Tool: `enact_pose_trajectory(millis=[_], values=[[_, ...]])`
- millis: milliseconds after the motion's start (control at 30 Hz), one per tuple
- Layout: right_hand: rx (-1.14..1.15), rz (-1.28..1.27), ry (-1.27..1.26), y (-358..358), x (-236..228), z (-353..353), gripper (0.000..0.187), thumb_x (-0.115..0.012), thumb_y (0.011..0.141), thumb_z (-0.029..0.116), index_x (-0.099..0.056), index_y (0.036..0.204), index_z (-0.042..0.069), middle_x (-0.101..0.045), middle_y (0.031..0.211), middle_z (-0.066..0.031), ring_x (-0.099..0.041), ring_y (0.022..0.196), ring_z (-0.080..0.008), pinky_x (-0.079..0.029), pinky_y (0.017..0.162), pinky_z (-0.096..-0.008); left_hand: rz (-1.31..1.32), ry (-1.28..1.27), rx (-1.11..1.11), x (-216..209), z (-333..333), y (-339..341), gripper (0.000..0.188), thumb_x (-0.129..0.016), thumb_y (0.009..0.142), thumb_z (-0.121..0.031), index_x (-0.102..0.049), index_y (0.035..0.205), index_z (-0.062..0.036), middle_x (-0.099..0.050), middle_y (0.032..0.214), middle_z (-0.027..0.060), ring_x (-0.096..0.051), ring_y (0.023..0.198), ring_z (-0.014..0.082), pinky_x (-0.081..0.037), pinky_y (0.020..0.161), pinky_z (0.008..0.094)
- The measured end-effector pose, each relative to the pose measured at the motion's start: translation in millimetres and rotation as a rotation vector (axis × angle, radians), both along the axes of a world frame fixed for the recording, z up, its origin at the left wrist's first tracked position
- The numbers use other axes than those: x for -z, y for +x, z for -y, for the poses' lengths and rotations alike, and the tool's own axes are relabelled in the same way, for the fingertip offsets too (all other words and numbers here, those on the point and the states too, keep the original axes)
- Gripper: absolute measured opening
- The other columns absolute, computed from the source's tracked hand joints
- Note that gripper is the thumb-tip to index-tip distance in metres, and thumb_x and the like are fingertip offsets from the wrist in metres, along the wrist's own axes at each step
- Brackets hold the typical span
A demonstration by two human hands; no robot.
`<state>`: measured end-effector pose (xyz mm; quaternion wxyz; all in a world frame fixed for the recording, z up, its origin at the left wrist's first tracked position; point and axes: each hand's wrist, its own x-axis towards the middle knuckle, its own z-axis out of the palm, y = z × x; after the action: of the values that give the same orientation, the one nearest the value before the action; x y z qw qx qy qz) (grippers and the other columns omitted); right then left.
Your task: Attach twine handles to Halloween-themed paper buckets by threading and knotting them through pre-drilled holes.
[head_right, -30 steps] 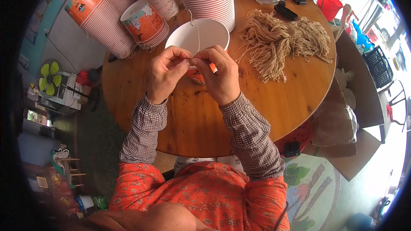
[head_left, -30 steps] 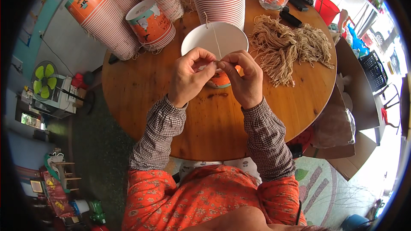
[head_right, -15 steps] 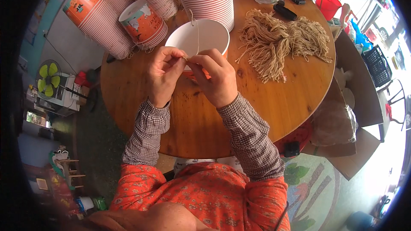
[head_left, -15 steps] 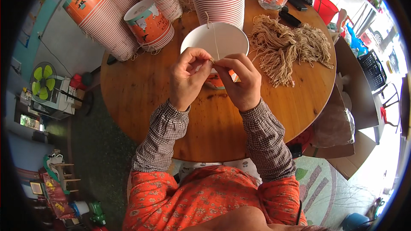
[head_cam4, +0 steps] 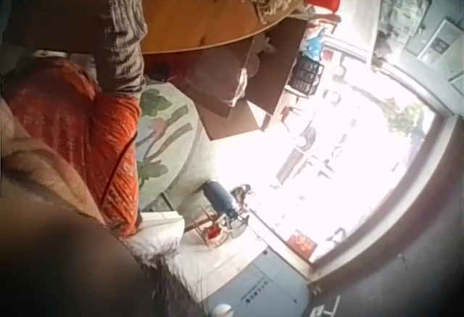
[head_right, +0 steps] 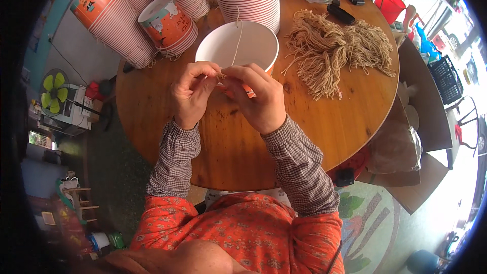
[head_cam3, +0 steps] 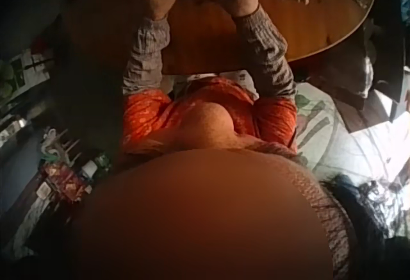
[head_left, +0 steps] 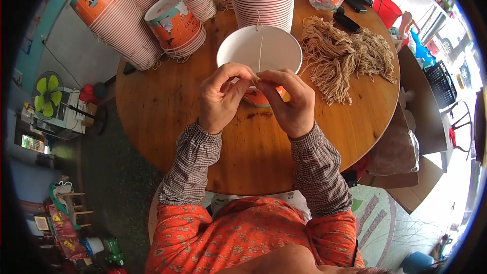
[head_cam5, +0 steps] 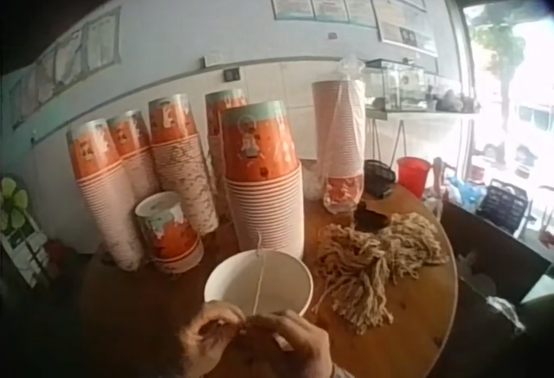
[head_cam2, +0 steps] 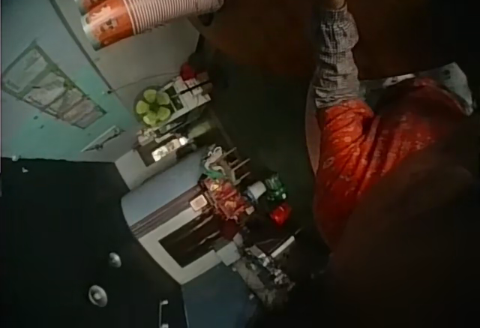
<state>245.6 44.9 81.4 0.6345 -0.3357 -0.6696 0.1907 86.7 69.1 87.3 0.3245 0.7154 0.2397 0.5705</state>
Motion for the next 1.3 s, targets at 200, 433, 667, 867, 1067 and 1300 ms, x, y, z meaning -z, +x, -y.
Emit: enact_pose_trajectory(millis=[200, 433, 667, 867, 1067, 1300], values=[[-0.072, 0.033, -0.029, 4.4, -1.6, -0.5, 0.015, -0.071, 0.077, -0.002, -0.064, 0.09, 0.001, -0.062, 0.085, -0.005, -0.065, 0.074, -0.0154, -0.053, 0.066, -0.0252, -0.08, -0.004, 0.02, -4.4, 3.4, -2.7, 0.007, -0.057, 0.089, 0.007, -0.056, 0.092, 0.001, -0.063, 0.089, 0.0055, -0.061, 0.08, 0.0098, -0.054, 0.069, 0.0238], [-0.156, 0.014, -0.134, 10.6, -5.7, 0.3, 0.011, -0.07, 0.078, -0.002, -0.064, 0.087, 0.0, -0.062, 0.085, -0.0043, -0.063, 0.075, -0.0119, -0.051, 0.066, -0.0249, -0.13, 0.031, 0.015, 0.2, 1.9, -2.4, 0.012, -0.061, 0.084, 0.009, -0.057, 0.089, -0.0004, -0.063, 0.085, 0.0052, -0.062, 0.078, 0.0117, -0.052, 0.07, 0.0241], [-0.182, -0.086, -0.21, 14.1, -0.8, -1.8, 0.008, -0.068, 0.079, -0.001, -0.061, 0.084, 0.0, -0.061, 0.083, -0.0047, -0.063, 0.074, -0.0121, -0.05, 0.066, -0.0241, -0.145, 0.101, -0.037, -0.3, 6.1, 4.4, 0.013, -0.062, 0.082, 0.01, -0.058, 0.09, -0.0005, -0.064, 0.085, 0.0061, -0.063, 0.079, 0.0142, -0.052, 0.071, 0.0258], [-0.188, -0.145, -0.192, 9.9, 3.1, -2.0, 0.009, -0.066, 0.083, 0.001, -0.057, 0.087, -0.001, -0.061, 0.081, -0.0026, -0.061, 0.074, -0.0093, -0.049, 0.068, -0.0226, -0.114, 0.065, -0.025, 2.3, 7.0, 5.0, 0.016, -0.061, 0.082, 0.01, -0.058, 0.093, -0.0015, -0.063, 0.089, 0.0062, -0.063, 0.081, 0.0133, -0.052, 0.064, 0.0238], [-0.328, -0.356, -0.298, 11.0, 3.9, -1.6, 0.008, -0.064, 0.087, 0.002, -0.056, 0.088, 0.0, -0.061, 0.082, 0.0, -0.059, 0.076, -0.0053, -0.048, 0.069, -0.0207, -0.185, 0.096, -0.055, 0.5, 8.9, 5.2, 0.02, -0.061, 0.079, 0.012, -0.058, 0.092, -0.0025, -0.063, 0.089, 0.0063, -0.063, 0.081, 0.0144, -0.053, 0.06, 0.0244], [-0.422, -0.528, -0.322, 8.1, 0.1, -0.5, 0.006, -0.058, 0.092, 0.002, -0.054, 0.094, -0.002, -0.061, 0.088, -0.0021, -0.058, 0.081, -0.0062, -0.049, 0.073, -0.021, -0.266, 0.252, -0.138, -1.5, 7.2, 7.0, 0.022, -0.062, 0.077, 0.013, -0.059, 0.091, -0.0039, -0.062, 0.092, 0.0061, -0.064, 0.081, 0.0162, -0.053, 0.059, 0.0259]])
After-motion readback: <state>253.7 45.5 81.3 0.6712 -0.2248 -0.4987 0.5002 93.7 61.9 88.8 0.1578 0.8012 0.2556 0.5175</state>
